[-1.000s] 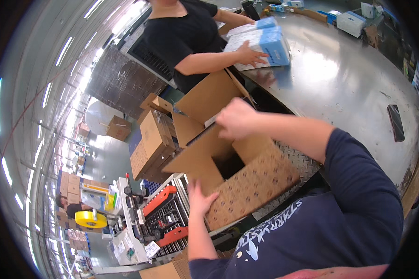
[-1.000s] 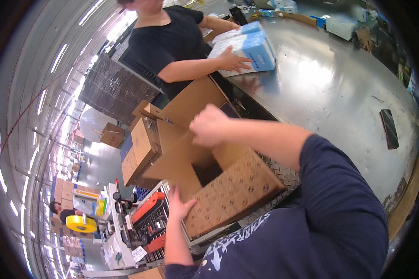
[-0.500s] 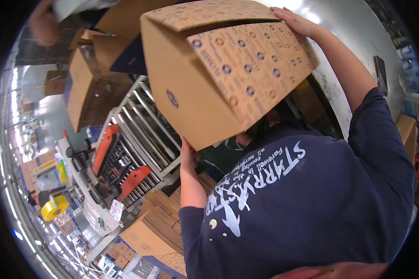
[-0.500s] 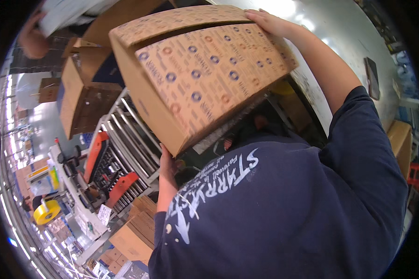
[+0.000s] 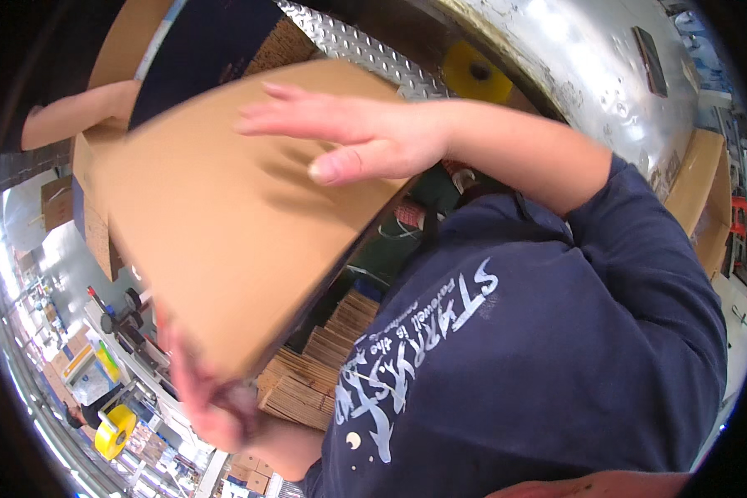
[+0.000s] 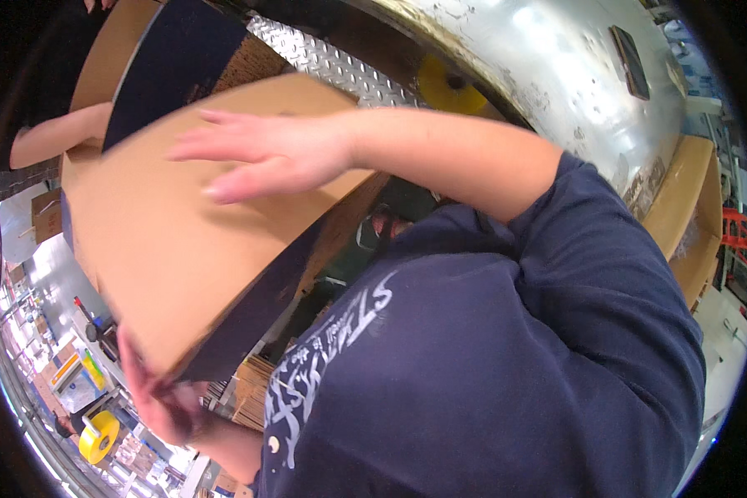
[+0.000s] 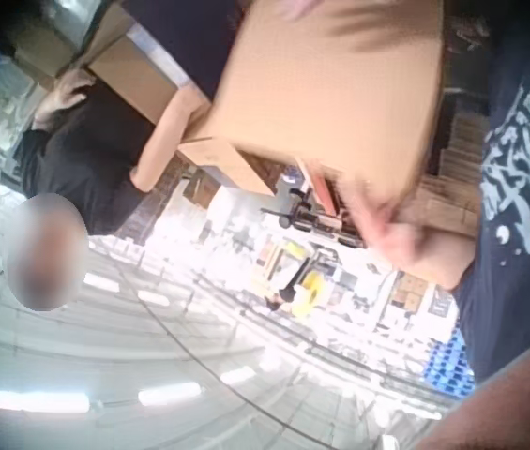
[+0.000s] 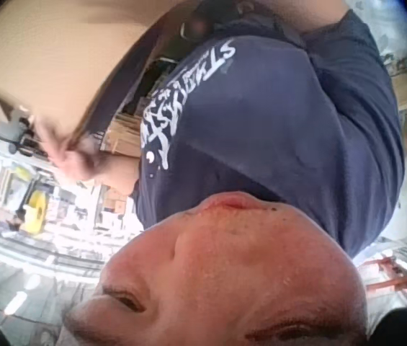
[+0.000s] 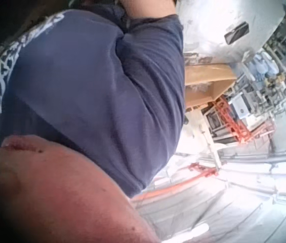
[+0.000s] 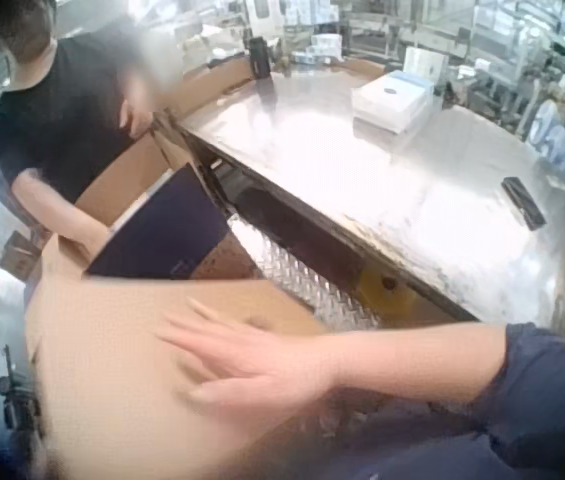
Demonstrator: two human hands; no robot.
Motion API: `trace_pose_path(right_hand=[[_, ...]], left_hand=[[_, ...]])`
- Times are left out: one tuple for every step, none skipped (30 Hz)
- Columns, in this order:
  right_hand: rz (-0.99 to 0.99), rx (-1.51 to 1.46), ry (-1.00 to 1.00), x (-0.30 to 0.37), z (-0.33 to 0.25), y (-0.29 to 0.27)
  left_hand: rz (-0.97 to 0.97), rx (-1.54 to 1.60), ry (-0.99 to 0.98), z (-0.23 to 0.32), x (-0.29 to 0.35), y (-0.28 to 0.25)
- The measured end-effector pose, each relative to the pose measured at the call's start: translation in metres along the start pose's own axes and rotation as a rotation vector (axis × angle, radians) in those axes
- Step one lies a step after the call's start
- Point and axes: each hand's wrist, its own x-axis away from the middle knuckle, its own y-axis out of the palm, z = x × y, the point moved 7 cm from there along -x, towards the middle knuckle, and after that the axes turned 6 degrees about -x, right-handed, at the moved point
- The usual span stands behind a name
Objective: The person picks up blue and white rectangular packages from a metal table and stacks them inside an open cardboard box.
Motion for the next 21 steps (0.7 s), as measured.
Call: trace_pose_path(right_hand=[[0.024, -0.039, -0.150, -0.017, -0.032, -0.004], [0.058, 0.124, -0.238, -0.022, -0.053, -0.019], [0.087, 0.287, -0.325, -0.026, -0.067, -0.033], [0.071, 0.223, -0.192, -0.020, -0.047, -0.053], [0.022, 0.141, -0.088, -0.024, -0.030, -0.061], [-0.108, 0.294, 0.069, -0.015, -0.015, -0.066], [-0.252, 0.472, 0.212, 0.001, -0.001, -0.076], [-0.255, 0.496, 0.210, 0.024, 0.018, -0.102], [-0.239, 0.621, 0.384, 0.039, 0.011, -0.118], [-0.226, 0.711, 0.397, 0.059, 0.007, -0.124], [-0.214, 0.787, 0.396, 0.072, 0.008, -0.126], [-0.232, 0.918, 0.423, 0.077, 0.010, -0.127], [-0.252, 1.057, 0.458, 0.081, 0.012, -0.128], [-0.269, 1.198, 0.487, 0.083, 0.012, -0.132], [-0.325, 1.262, 0.521, 0.087, 0.014, -0.133], [-0.382, 1.325, 0.553, 0.093, 0.018, -0.136], [-0.439, 1.393, 0.576, 0.100, 0.025, -0.146], [-0.424, 1.445, 0.527, 0.137, 0.060, -0.164], [-0.479, 1.552, 0.745, 0.151, 0.075, -0.144], [-0.379, 1.460, 0.826, 0.161, 0.082, -0.119], [-0.287, 1.355, 0.918, 0.173, 0.091, -0.089]], left_hand=[[-0.254, -0.148, -0.022, 0.004, -0.007, 0.043], [-0.570, -0.257, -0.019, -0.011, -0.022, 0.074], [-0.887, -0.367, -0.007, -0.030, -0.025, 0.094], [-0.811, -0.513, -0.076, -0.052, -0.043, 0.092], [-0.681, -0.660, -0.152, -0.076, -0.044, 0.075], [-0.506, -0.981, -0.107, -0.096, -0.046, 0.047], [-0.421, -1.336, -0.105, -0.122, -0.040, 0.017], [-0.527, -1.677, -0.116, -0.157, -0.027, -0.015], [-0.513, -1.678, -0.082, -0.172, -0.022, -0.022], [-0.495, -1.682, -0.049, -0.181, -0.018, -0.023], [-0.474, -1.697, -0.032, -0.189, -0.008, -0.026], [-0.401, -1.610, -0.041, -0.214, 0.004, -0.038], [-0.327, -1.559, -0.064, -0.221, 0.006, -0.040], [-0.249, -1.511, -0.086, -0.221, 0.005, -0.040], [-0.170, -1.460, -0.109, -0.220, 0.004, -0.040], [-0.132, -1.439, -0.219, -0.224, 0.003, -0.042], [-0.090, -1.410, -0.236, -0.225, 0.003, -0.043], [-0.050, -1.380, -0.245, -0.228, 0.001, -0.044], [0.015, -1.358, -0.289, -0.235, 0.008, -0.051], [0.134, -1.307, -0.351, -0.242, 0.016, -0.061], [0.237, -1.256, -0.417, -0.251, 0.028, -0.076]])
